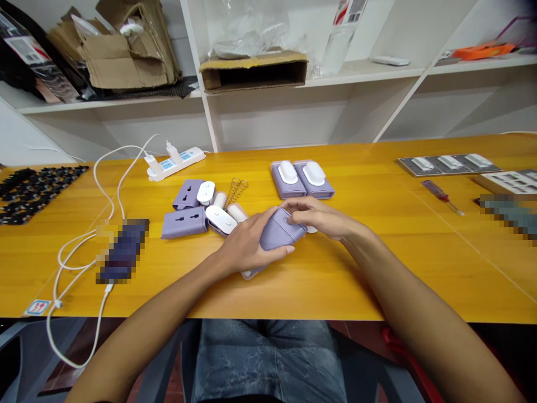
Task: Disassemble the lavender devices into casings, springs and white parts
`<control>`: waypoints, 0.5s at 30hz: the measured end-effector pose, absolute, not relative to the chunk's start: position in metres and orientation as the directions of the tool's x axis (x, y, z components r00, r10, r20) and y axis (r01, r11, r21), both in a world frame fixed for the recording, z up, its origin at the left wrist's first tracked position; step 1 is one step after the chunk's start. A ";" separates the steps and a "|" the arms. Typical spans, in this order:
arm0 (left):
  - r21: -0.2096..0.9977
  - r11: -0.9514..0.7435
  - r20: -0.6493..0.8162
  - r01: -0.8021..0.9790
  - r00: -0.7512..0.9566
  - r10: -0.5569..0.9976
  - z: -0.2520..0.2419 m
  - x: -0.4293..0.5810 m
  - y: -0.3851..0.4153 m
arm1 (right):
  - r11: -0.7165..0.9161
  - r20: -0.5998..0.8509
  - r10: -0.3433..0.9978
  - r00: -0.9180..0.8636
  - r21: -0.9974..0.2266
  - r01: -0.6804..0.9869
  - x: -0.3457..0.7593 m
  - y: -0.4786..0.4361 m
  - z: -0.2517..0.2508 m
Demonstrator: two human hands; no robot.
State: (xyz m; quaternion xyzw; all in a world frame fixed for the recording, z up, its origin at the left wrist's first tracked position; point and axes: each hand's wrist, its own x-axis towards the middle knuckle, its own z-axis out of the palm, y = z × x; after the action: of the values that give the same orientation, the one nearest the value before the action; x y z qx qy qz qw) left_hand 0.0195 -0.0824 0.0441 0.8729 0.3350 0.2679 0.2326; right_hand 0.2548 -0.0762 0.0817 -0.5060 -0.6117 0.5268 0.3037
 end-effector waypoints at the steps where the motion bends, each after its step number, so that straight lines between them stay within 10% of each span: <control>1: 0.584 -0.668 0.313 0.461 0.632 0.709 0.044 0.020 -0.083 | -0.079 -0.168 0.939 -0.300 -0.954 0.289 0.254 -0.076 0.081; 15: 0.584 -0.666 0.313 0.464 0.628 0.712 0.045 0.020 -0.082 | -0.093 -0.182 0.948 -0.261 -0.943 0.319 0.247 -0.081 0.086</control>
State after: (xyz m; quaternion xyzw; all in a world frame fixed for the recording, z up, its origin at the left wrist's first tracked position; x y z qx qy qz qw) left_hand 0.0196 -0.0821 0.0445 0.8723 0.3370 0.2687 0.2308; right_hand 0.2472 -0.0814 0.0860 -0.5269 -0.6012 0.5185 0.3034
